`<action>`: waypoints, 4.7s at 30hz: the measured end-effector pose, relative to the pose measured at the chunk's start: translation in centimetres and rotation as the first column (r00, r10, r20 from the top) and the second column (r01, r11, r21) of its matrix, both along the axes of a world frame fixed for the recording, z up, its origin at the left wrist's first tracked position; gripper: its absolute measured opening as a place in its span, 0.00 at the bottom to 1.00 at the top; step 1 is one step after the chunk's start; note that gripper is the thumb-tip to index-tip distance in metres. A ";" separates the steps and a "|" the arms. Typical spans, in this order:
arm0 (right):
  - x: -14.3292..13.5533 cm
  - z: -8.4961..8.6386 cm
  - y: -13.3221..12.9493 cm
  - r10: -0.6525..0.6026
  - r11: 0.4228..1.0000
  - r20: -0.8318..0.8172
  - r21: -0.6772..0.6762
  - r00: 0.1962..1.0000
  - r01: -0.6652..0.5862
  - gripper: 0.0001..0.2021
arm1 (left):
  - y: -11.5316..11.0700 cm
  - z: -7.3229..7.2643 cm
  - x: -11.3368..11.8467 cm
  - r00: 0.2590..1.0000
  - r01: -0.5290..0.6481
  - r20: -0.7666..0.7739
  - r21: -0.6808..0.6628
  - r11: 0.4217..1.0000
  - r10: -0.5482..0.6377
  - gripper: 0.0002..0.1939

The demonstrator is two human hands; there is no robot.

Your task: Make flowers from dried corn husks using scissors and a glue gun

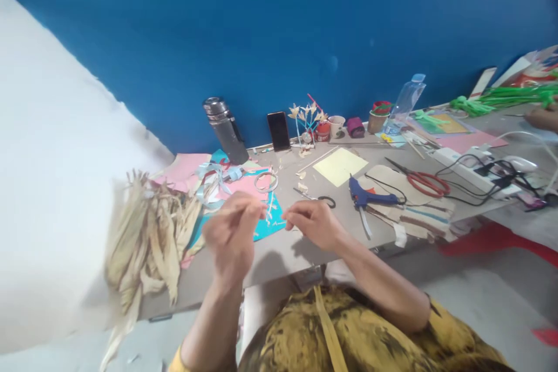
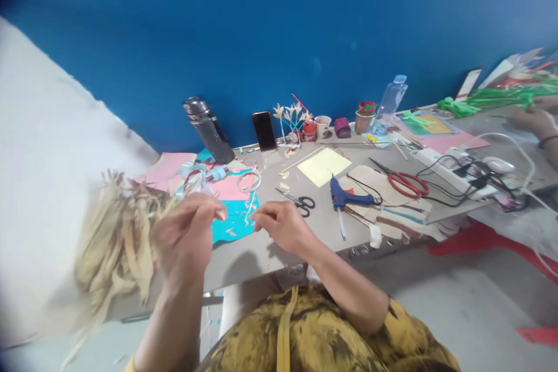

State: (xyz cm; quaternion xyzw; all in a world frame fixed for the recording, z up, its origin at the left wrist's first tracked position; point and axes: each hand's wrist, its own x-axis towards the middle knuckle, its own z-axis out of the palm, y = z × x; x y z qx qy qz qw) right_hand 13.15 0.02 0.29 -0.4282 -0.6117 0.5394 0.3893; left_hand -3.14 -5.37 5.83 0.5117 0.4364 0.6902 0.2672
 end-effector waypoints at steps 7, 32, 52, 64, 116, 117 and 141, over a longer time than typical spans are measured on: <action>1.1 1.0 -2.1 0.321 0.945 0.142 0.010 0.936 -0.326 0.15 | 2.0 -1.5 -1.0 0.978 0.127 0.188 -0.178 0.976 -0.093 0.14; 1.6 -1.0 -0.1 0.238 0.963 -0.213 -0.075 0.948 -0.259 0.16 | 3.1 -5.0 1.9 0.821 0.505 0.469 -0.329 0.798 -0.325 0.17; 1.0 -1.8 0.0 0.253 0.966 -0.134 -0.015 0.958 -0.257 0.17 | 2.9 -6.2 0.2 0.784 0.586 0.452 -0.313 0.747 -0.426 0.09; 0.6 -1.1 -1.7 0.213 0.977 0.025 -0.001 0.977 -0.213 0.13 | 2.8 -7.0 0.1 0.895 0.422 0.313 -0.373 0.826 -0.316 0.16; 2.8 -1.9 -2.4 0.404 0.847 -0.324 -0.222 0.856 -0.484 0.17 | 2.6 -5.1 0.0 0.697 0.601 0.623 -0.238 0.763 -0.355 0.19; 2.7 -2.0 -2.5 0.386 0.868 -0.295 -0.205 0.874 -0.452 0.16 | 2.6 -5.1 0.1 0.717 0.572 0.616 -0.252 0.781 -0.326 0.21; 4.8 0.6 -1.9 0.198 0.980 0.049 -0.021 0.979 -0.197 0.11 | 1.4 -3.6 -1.2 0.879 0.259 -0.282 -0.395 0.881 -0.385 0.07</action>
